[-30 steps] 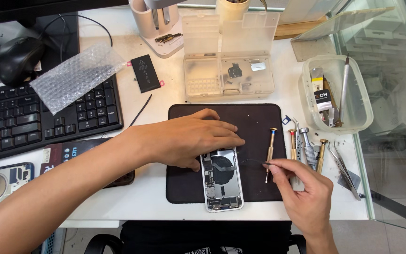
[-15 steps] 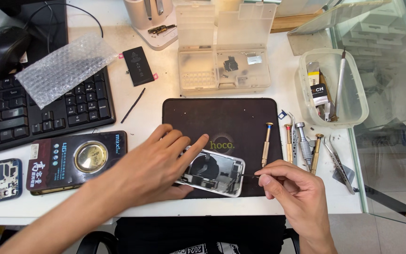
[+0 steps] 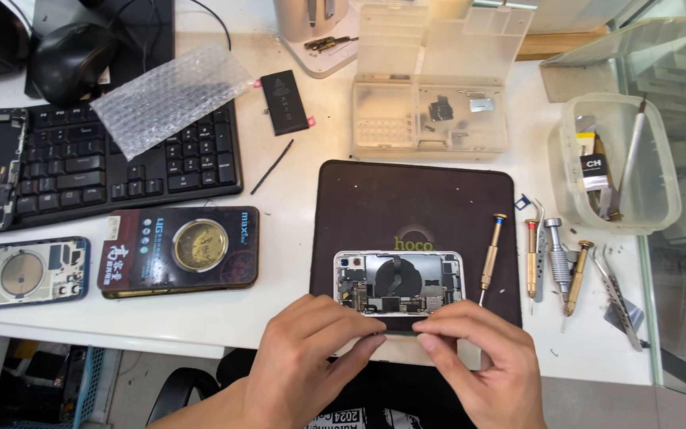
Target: The person assembles internal components of a disassembled smartphone on a workbench. They place a metal bracket, connect ribbon cables, and use a screwdriver to secure screws while handling small parts from a compartmentalized tray.
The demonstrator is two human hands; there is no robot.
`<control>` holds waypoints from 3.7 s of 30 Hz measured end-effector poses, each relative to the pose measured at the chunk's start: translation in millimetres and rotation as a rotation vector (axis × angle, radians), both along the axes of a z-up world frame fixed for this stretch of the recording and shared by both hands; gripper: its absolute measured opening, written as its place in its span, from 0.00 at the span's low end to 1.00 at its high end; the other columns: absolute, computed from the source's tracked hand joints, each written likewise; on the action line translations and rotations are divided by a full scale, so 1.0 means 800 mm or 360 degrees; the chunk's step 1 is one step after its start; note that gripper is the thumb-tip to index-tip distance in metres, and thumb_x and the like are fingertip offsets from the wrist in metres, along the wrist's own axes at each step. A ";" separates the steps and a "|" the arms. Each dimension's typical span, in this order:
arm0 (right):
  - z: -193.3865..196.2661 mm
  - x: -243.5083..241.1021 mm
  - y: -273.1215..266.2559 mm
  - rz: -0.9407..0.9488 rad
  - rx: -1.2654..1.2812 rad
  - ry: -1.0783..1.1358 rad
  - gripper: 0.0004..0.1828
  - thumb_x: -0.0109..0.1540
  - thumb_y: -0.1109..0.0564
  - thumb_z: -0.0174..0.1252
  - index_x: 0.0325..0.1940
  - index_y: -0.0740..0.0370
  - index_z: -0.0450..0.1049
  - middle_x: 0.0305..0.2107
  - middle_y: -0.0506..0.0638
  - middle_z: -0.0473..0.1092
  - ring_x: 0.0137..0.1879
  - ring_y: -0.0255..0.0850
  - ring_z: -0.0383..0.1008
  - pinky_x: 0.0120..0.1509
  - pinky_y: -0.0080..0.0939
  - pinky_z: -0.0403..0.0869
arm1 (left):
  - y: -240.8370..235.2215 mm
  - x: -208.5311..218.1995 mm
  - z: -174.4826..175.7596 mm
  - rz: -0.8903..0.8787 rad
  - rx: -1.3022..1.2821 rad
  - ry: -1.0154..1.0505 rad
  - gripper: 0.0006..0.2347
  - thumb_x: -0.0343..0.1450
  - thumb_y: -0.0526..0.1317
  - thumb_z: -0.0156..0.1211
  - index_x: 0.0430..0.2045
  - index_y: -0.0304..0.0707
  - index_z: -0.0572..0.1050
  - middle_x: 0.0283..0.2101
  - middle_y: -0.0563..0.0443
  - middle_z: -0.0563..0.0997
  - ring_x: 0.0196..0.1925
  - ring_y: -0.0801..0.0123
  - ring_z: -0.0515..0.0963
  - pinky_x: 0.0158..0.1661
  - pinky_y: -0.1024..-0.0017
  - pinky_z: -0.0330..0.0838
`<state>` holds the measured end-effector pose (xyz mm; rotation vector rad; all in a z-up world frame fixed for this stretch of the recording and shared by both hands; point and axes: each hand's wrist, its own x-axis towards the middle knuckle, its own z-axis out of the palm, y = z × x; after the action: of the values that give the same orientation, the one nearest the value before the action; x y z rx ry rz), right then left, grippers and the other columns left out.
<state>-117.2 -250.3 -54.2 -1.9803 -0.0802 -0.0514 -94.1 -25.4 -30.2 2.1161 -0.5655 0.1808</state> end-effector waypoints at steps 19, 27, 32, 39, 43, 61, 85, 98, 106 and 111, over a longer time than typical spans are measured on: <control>0.027 0.034 0.009 0.0722 -0.0166 -0.0868 0.18 0.53 0.67 0.72 0.46 0.65 0.78 0.36 0.53 0.77 0.40 0.41 0.80 0.41 0.37 0.80 | 0.017 0.025 0.018 -0.0091 -0.0003 0.0764 0.06 0.67 0.38 0.68 0.31 0.37 0.86 0.26 0.49 0.86 0.21 0.68 0.81 0.24 0.72 0.75; 0.014 0.029 0.014 0.0602 -0.0128 -0.1093 0.19 0.51 0.64 0.75 0.44 0.63 0.79 0.35 0.52 0.76 0.39 0.40 0.81 0.39 0.35 0.81 | 0.011 0.021 0.024 -0.0160 0.0015 0.0837 0.08 0.66 0.39 0.70 0.35 0.37 0.85 0.28 0.49 0.86 0.22 0.70 0.81 0.25 0.73 0.76; 0.009 0.027 0.012 0.0423 -0.0311 -0.1224 0.18 0.51 0.63 0.75 0.43 0.64 0.78 0.34 0.52 0.77 0.39 0.41 0.81 0.37 0.36 0.80 | 0.014 0.014 0.023 -0.0066 -0.0044 0.0663 0.16 0.64 0.37 0.72 0.45 0.37 0.82 0.30 0.51 0.86 0.23 0.69 0.81 0.25 0.74 0.77; 0.020 0.045 0.013 0.0609 -0.0766 -0.1500 0.14 0.53 0.61 0.70 0.41 0.68 0.80 0.36 0.54 0.77 0.39 0.44 0.80 0.40 0.40 0.80 | 0.039 0.025 0.011 0.0076 0.0177 -0.0218 0.13 0.64 0.34 0.71 0.41 0.32 0.81 0.35 0.50 0.83 0.35 0.65 0.82 0.34 0.70 0.77; 0.031 0.067 0.016 0.0887 -0.0910 -0.1591 0.12 0.55 0.62 0.66 0.41 0.70 0.81 0.37 0.56 0.77 0.40 0.45 0.79 0.43 0.41 0.81 | 0.055 0.047 0.003 0.0010 0.0429 -0.0534 0.10 0.65 0.33 0.71 0.37 0.31 0.81 0.36 0.49 0.82 0.37 0.62 0.80 0.35 0.66 0.73; 0.017 0.117 0.018 0.1099 -0.1095 -0.1634 0.12 0.57 0.62 0.63 0.43 0.70 0.82 0.39 0.58 0.79 0.37 0.42 0.78 0.40 0.39 0.79 | 0.054 0.065 -0.017 -0.0291 0.0649 -0.0602 0.13 0.68 0.34 0.65 0.45 0.23 0.77 0.51 0.38 0.80 0.52 0.54 0.78 0.49 0.60 0.72; 0.010 0.119 0.015 0.1081 -0.1018 -0.1272 0.14 0.56 0.60 0.63 0.45 0.62 0.82 0.42 0.51 0.78 0.43 0.41 0.79 0.43 0.40 0.79 | 0.054 0.063 -0.023 -0.0323 0.0872 -0.0681 0.14 0.67 0.34 0.61 0.44 0.22 0.79 0.50 0.34 0.81 0.53 0.53 0.78 0.53 0.58 0.73; 0.014 0.123 0.022 0.1034 -0.0776 -0.1051 0.14 0.52 0.62 0.69 0.42 0.66 0.81 0.39 0.52 0.76 0.38 0.41 0.75 0.39 0.40 0.76 | 0.052 0.066 -0.019 -0.0329 0.0737 -0.0598 0.13 0.70 0.36 0.63 0.42 0.21 0.79 0.48 0.34 0.81 0.52 0.51 0.78 0.51 0.58 0.73; 0.012 0.124 0.025 0.1013 -0.0646 -0.0981 0.13 0.53 0.59 0.72 0.40 0.64 0.81 0.39 0.50 0.76 0.39 0.40 0.75 0.41 0.38 0.76 | 0.052 0.066 -0.021 -0.0327 0.0710 -0.0592 0.13 0.70 0.37 0.63 0.42 0.21 0.79 0.48 0.34 0.80 0.51 0.51 0.78 0.51 0.58 0.73; 0.009 0.123 0.026 0.1015 -0.0665 -0.0976 0.13 0.52 0.58 0.73 0.38 0.64 0.81 0.38 0.50 0.76 0.38 0.40 0.75 0.40 0.38 0.76 | 0.052 0.066 -0.022 -0.0336 0.0719 -0.0579 0.13 0.70 0.36 0.63 0.42 0.20 0.79 0.49 0.34 0.80 0.52 0.50 0.78 0.50 0.58 0.73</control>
<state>-18.6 -229.3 -47.3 -2.1922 -1.1908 -0.2394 -41.2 16.0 -47.5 2.4518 -1.1269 0.3485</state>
